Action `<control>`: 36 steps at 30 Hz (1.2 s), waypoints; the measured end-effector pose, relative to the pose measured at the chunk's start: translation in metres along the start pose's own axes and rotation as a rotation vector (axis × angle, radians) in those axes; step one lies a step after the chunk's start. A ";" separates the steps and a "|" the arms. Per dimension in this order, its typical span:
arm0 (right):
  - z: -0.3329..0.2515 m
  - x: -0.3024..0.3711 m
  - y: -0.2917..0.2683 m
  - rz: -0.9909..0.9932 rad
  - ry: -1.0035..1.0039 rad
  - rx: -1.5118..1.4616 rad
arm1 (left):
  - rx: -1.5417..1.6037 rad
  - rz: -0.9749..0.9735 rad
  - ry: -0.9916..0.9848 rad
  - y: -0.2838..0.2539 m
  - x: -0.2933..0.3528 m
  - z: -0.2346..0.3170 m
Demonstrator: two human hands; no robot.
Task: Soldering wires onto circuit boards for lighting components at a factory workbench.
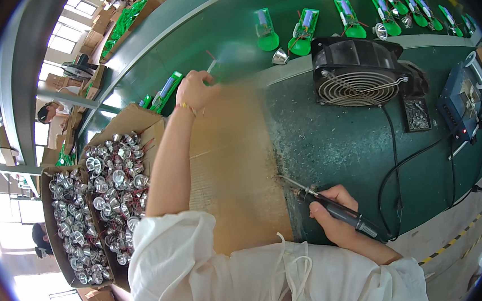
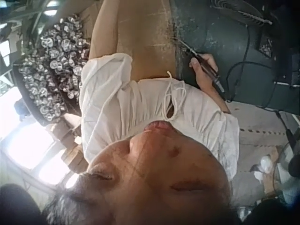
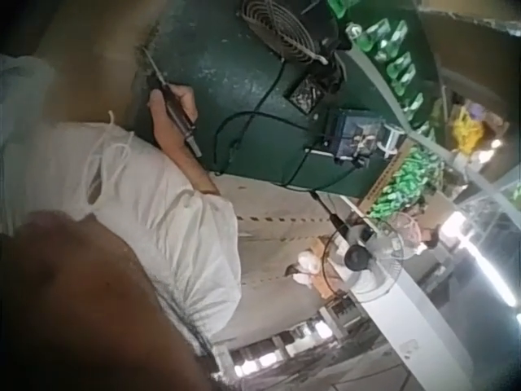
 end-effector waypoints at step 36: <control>-0.014 0.034 0.048 -0.141 -0.149 0.146 | 1.187 0.308 -0.363 0.014 0.304 0.011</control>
Point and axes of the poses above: each hand's wrist, its own x-axis away from the middle knuckle, its own y-axis out of the palm, z = x × y, the point moved 8 cm from there along -x, towards the middle knuckle, and after that the axes turned 7 degrees about y, right-handed, at the moved point
